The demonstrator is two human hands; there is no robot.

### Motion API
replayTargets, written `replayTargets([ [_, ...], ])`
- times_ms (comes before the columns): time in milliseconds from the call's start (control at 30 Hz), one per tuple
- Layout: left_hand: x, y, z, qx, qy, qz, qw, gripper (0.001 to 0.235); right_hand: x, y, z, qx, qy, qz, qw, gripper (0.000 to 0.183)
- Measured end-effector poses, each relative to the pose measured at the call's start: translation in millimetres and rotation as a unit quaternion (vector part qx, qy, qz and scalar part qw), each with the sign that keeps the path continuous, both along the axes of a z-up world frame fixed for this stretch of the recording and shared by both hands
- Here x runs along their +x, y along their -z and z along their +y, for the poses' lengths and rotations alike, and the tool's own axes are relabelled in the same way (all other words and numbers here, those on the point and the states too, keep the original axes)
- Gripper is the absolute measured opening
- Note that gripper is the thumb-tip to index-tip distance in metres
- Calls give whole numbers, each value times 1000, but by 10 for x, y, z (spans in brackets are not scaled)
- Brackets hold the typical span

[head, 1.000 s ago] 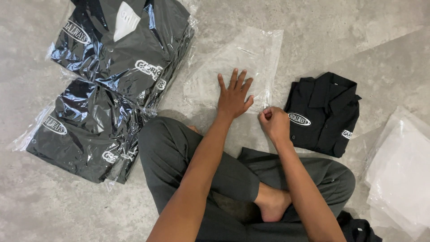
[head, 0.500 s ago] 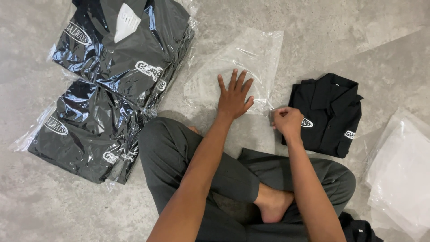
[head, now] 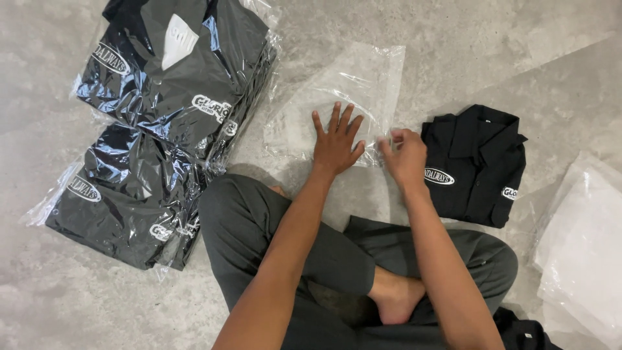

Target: Folding black shirts and placing them into clear plastic packaging bags while sitting on the floor.

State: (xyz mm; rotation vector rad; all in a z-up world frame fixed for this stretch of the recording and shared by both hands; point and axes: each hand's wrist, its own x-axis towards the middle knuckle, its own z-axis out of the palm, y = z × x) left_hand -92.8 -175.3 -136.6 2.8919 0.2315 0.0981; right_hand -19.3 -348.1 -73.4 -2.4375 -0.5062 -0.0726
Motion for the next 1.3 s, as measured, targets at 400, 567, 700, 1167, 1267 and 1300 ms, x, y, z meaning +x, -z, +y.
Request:
replayTargets([
  [400, -5, -55, -2, 13, 12, 9, 1000, 66, 482, 424, -467, -114, 120, 112, 980, 9],
  [567, -6, -57, 9, 19, 12, 15, 1000, 66, 348, -48, -406, 138, 180, 281, 933, 19],
  [700, -54, -37, -43, 24, 2, 18, 1000, 70, 461, -54, -272, 6, 140, 166, 976, 26],
  [1167, 45, -245, -43, -72, -34, -81, 994, 49, 611, 295, -79, -19, 62, 190, 980, 10],
  [1267, 400, -123, 28, -97, -2, -110, 989, 47, 568, 328, -151, 18, 57, 218, 974, 11],
  [1300, 474, -162, 36, -98, -3, -110, 989, 47, 549, 346, -156, 17, 57, 218, 974, 11],
])
